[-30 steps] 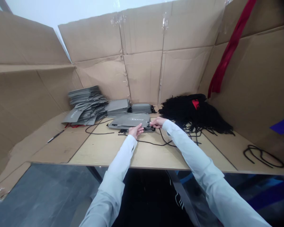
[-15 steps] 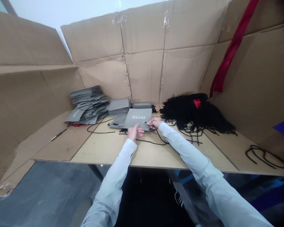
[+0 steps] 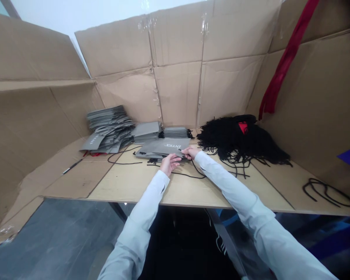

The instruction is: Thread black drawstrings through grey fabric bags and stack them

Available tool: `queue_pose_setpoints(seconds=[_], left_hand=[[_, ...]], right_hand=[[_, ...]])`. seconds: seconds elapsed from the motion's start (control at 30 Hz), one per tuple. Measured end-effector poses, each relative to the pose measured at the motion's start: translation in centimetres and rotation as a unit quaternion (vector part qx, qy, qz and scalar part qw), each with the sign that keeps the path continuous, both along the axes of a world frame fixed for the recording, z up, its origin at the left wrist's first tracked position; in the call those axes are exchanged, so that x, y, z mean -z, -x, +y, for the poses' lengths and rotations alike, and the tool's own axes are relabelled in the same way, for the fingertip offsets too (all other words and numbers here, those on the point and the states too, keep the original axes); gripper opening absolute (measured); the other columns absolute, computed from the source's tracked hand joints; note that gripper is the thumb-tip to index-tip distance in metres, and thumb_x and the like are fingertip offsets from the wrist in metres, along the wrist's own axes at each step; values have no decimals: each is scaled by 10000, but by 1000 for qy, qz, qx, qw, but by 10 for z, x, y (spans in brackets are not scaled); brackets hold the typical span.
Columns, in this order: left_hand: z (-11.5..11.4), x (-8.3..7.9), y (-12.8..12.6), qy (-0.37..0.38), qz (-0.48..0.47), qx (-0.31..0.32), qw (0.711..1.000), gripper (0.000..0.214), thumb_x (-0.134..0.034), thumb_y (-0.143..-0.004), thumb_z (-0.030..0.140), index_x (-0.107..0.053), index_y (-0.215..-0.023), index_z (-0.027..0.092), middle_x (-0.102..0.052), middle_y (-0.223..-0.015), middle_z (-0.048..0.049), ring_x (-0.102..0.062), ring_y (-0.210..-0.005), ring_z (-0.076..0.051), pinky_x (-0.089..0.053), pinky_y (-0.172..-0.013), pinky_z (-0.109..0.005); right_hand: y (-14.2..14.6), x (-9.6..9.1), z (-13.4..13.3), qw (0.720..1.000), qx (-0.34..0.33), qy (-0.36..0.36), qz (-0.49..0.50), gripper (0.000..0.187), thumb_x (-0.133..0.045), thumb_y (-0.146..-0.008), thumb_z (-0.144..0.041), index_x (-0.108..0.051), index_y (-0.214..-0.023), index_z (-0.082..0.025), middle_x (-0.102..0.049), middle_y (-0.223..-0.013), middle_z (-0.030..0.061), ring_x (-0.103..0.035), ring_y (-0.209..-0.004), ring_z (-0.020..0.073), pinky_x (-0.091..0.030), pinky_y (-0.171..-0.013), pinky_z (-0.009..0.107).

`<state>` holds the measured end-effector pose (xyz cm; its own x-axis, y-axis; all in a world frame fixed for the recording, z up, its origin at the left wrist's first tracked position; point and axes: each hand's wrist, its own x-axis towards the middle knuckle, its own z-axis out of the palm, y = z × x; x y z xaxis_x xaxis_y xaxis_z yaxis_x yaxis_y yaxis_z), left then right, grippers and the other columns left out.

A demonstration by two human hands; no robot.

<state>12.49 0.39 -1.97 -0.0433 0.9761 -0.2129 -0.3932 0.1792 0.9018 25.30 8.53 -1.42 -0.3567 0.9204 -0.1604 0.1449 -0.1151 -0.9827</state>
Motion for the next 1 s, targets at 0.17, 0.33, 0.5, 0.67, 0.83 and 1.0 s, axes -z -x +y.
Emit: queue_pose_setpoints(seconds=[0.17, 0.33, 0.5, 0.67, 0.83, 1.0], left_hand=[[6, 10, -4, -69, 219, -41, 972, 244, -648, -563, 357, -599, -655, 136, -525, -497, 20, -411, -398, -49, -281, -413, -175], [8, 6, 2, -97, 454, -180, 867, 234, -673, -522, 381, -643, -608, 166, -582, -575, -28, -527, -622, -151, -361, -593, -237], [12, -4, 3, -196, 456, -220, 840, 127, -678, -539, 257, -645, -604, 153, -604, -858, -81, -531, -853, -191, -368, -801, -284], [27, -11, 8, -125, 115, -35, 985, 176, -678, -526, 124, -629, -694, 102, -641, -753, -66, -583, -759, -157, -439, -766, -285], [39, -11, 16, -42, -14, 54, 998, 195, -686, -505, 38, -612, -684, 65, -647, -703, -79, -602, -709, -138, -474, -753, -268], [47, -9, 12, -36, 55, 16, 998, 250, -728, -442, 36, -612, -663, 51, -631, -615, -71, -586, -579, -119, -496, -653, -239]], right_hand=[[8, -3, -9, 1000, -4, -18, 1, 224, -544, -696, -108, -486, -480, -100, -411, -312, -33, -319, -265, 30, -226, -295, 158], [11, -9, -16, 998, -9, -58, -8, 167, -568, -683, -130, -507, -529, -106, -426, -320, -39, -327, -264, 33, -235, -293, 160], [13, -14, -19, 995, -5, -100, -12, 124, -561, -681, -169, -505, -582, -122, -403, -315, -59, -320, -269, 37, -240, -302, 161], [8, -15, -16, 984, 25, -171, -46, 89, -547, -665, -190, -514, -617, -122, -397, -321, -71, -333, -298, 39, -263, -336, 161], [0, -13, -11, 968, 37, -224, -102, 78, -525, -679, -190, -542, -648, -121, -404, -340, -71, -350, -322, 41, -276, -362, 161], [-3, -12, -8, 970, 39, -220, -99, 92, -519, -692, -190, -549, -649, -114, -420, -362, -59, -358, -330, 46, -286, -371, 169]])
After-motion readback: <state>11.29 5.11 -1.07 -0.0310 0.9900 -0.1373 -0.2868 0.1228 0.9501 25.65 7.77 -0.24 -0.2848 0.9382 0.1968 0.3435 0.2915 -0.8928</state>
